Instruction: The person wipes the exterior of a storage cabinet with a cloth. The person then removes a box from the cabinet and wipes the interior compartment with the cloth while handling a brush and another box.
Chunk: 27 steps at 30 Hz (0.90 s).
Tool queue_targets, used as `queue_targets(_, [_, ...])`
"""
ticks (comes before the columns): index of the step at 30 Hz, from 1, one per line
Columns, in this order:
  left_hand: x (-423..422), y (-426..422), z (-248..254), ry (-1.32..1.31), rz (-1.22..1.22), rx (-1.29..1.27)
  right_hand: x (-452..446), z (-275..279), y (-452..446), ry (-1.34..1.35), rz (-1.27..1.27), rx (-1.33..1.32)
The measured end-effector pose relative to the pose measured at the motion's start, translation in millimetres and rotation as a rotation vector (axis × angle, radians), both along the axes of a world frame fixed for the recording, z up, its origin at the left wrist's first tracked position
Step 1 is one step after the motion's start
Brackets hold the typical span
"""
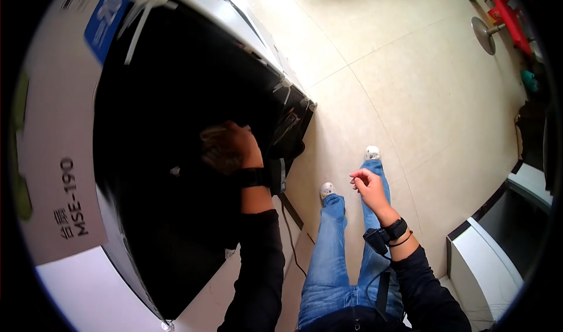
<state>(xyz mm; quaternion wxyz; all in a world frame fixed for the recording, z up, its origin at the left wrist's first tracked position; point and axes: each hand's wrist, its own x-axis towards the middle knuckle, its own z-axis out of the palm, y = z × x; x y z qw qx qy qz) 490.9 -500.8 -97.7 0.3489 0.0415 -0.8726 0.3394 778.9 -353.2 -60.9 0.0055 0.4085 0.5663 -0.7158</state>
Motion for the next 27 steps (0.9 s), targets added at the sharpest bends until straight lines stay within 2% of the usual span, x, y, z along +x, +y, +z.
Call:
queue_targets(1, [-1, 6, -5, 0.089, -0.075, 0.13, 0, 0, 3, 0.013, 0.0, -0.002])
queue_targets(2, [-12, -5, -36, -0.079, -0.207, 0.786, -2, 1, 7, 0.027, 0.001, -0.007])
queue_targets(4, [-20, 7, -35, -0.241, -0.342, 1.439, 0, -7, 23, 0.064, 0.016, -0.017])
queue_targets(5, [-18, 21, -40, -0.32, -0.329, 1.627, 0, -12, 39, 0.053, 0.037, -0.023])
queue_targets(8, [26, 127, 42, -0.303, -0.218, 2.027, -6, -22, 89, 0.032, 0.085, -0.031])
queue_targets(9, [35, 136, 43, -0.43, -0.247, 2.105, -7, -21, 105, 0.023, 0.096, -0.02])
queue_targets(10, [43, 140, 49, -0.558, -0.281, 2.183, -10, -20, 123, 0.02, 0.108, -0.004])
queue_targets(11, [46, 145, 58, -0.533, -0.275, 2.18, -14, -19, 152, -0.001, 0.125, -0.042])
queue_targets(13, [56, 139, 76, -0.591, -0.265, 2.341, -27, -18, 172, -0.007, 0.142, -0.059])
queue_targets(14, [59, 96, 27, -0.563, -0.23, 2.608, -33, -17, 177, -0.012, 0.146, -0.069])
queue_targets(16, [78, 97, 93, -0.732, -0.071, 2.912, -54, -14, 174, 0.022, 0.153, -0.111])
queue_targets(18, [104, 93, 128, -0.373, 0.212, 3.007, -75, -6, 160, 0.06, 0.265, -0.239])
queue_targets(20, [126, 62, 138, -0.21, 0.172, 3.08, -98, -1, 132, 0.071, 0.394, -0.505])
queue_targets(22, [147, 29, 141, -0.061, 0.007, 2.832, -120, 28, 96, -0.032, 0.414, -0.845])
queue_targets(24, [154, 15, 158, -0.041, -0.042, 2.887, -137, 41, 57, -0.039, 0.531, -1.431])
queue_targets(26, [149, 4, 170, 0.036, 0.02, 2.854, -148, 60, 5, 0.152, 0.351, -1.866])
queue_targets(27, [142, 6, 179, 0.123, 0.055, 2.821, -154, 66, -16, 0.217, 0.276, -1.868])
